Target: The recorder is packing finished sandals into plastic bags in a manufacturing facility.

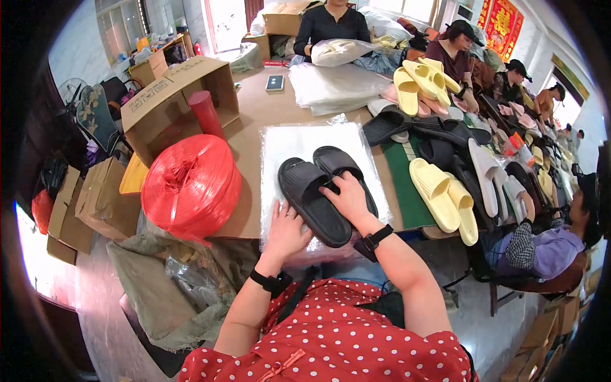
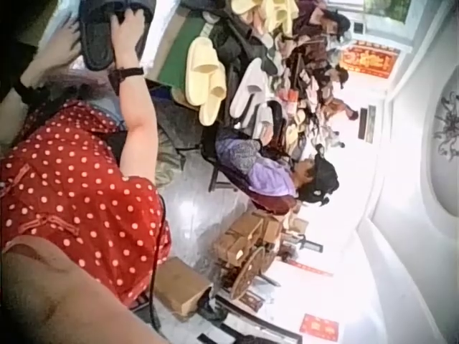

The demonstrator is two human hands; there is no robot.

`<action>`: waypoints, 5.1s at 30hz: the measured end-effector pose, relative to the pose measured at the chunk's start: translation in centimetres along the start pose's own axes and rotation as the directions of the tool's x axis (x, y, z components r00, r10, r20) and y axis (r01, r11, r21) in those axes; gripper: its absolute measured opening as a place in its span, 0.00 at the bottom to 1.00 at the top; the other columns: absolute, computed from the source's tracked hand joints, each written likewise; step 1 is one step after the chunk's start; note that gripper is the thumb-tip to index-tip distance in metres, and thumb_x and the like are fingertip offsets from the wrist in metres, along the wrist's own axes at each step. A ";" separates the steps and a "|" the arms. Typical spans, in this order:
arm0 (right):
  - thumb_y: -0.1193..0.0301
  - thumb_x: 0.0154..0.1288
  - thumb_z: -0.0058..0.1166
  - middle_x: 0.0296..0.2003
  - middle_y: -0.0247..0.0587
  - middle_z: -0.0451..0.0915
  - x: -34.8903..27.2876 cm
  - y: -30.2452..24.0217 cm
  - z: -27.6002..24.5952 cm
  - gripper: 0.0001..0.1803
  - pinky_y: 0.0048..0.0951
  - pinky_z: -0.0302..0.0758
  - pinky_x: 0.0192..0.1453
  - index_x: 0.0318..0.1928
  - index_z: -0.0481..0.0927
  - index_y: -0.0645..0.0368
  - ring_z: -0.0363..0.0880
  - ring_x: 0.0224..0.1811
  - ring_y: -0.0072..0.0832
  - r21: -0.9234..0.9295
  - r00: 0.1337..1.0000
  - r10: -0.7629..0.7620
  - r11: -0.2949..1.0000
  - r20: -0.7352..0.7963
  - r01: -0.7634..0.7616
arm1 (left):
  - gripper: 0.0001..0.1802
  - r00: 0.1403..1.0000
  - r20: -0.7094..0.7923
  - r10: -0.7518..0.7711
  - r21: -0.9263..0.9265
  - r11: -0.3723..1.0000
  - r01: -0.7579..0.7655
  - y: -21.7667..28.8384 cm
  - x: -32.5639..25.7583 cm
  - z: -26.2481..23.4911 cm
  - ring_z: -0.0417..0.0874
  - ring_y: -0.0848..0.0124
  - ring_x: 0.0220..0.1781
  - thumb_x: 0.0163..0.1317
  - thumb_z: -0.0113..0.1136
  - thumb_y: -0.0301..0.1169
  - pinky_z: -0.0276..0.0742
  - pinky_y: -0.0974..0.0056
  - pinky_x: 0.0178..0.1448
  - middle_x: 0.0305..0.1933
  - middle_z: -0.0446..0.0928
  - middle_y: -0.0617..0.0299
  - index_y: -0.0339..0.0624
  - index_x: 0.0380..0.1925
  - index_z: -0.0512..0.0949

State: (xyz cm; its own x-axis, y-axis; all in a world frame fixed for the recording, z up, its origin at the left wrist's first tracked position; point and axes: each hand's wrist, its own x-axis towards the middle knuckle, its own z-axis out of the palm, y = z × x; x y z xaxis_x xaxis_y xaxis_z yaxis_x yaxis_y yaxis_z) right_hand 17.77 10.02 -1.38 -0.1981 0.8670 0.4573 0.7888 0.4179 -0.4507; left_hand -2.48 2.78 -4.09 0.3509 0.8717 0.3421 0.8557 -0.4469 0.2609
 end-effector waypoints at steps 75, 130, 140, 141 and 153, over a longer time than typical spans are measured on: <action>0.68 0.66 0.58 0.36 0.51 0.73 0.3 -2.1 0.2 0.11 0.43 0.76 0.37 0.38 0.72 0.61 0.79 0.36 0.52 0.197 0.985 0.155 0.971 -0.074 -0.138 | 0.21 0.903 -0.029 0.429 -0.568 0.736 -0.368 5.3 2.5 -8.7 0.64 0.52 0.77 0.68 0.53 0.25 0.54 0.46 0.80 0.70 0.74 0.59 0.45 0.61 0.77; 0.82 0.59 0.58 0.49 0.41 0.80 -9.5 2.0 -11.8 0.21 0.34 0.79 0.44 0.53 0.84 0.50 0.80 0.42 0.37 0.018 0.989 -0.032 0.999 -0.141 0.035 | 0.24 0.909 -0.023 -0.416 -0.753 0.606 0.259 -3.0 -7.5 -6.5 0.74 0.82 0.31 0.62 0.62 0.22 0.71 0.73 0.33 0.33 0.77 0.64 0.40 0.61 0.78; 0.81 0.51 0.61 0.62 0.36 0.78 -8.6 3.0 -11.2 0.19 0.40 0.74 0.61 0.44 0.86 0.49 0.74 0.56 0.42 0.061 0.918 -0.386 0.922 0.089 0.382 | 0.30 0.979 -0.196 0.052 -0.234 0.967 -0.098 -3.1 -6.6 -8.7 0.62 0.49 0.78 0.51 0.53 0.13 0.72 0.51 0.68 0.72 0.71 0.58 0.45 0.55 0.81; 0.80 0.51 0.62 0.59 0.35 0.80 -8.6 3.3 -11.1 0.16 0.40 0.74 0.60 0.41 0.86 0.50 0.74 0.56 0.42 0.067 0.921 -0.384 0.923 0.064 0.380 | 0.30 0.980 -0.158 0.117 -0.250 0.956 -0.154 -3.1 -6.4 -8.6 0.61 0.49 0.79 0.51 0.54 0.13 0.72 0.52 0.68 0.72 0.71 0.59 0.47 0.55 0.82; 0.76 0.55 0.64 0.53 0.33 0.84 -9.1 3.7 -10.9 0.07 0.37 0.74 0.57 0.34 0.81 0.55 0.76 0.51 0.39 0.254 0.959 -0.276 0.924 -0.069 0.284 | 0.09 0.983 -0.179 0.044 -0.305 0.947 -0.098 -2.2 -6.4 -7.2 0.75 0.49 0.69 0.50 0.68 0.19 0.74 0.52 0.67 0.54 0.84 0.56 0.39 0.33 0.84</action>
State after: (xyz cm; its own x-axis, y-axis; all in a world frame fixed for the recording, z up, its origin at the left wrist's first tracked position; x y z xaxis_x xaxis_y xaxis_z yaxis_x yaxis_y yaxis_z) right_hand 28.81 0.69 1.18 -0.3669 0.6972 0.6158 0.5251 0.7017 -0.4816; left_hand -9.30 -3.25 -0.36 0.3142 0.8011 0.5094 0.6601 -0.5699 0.4893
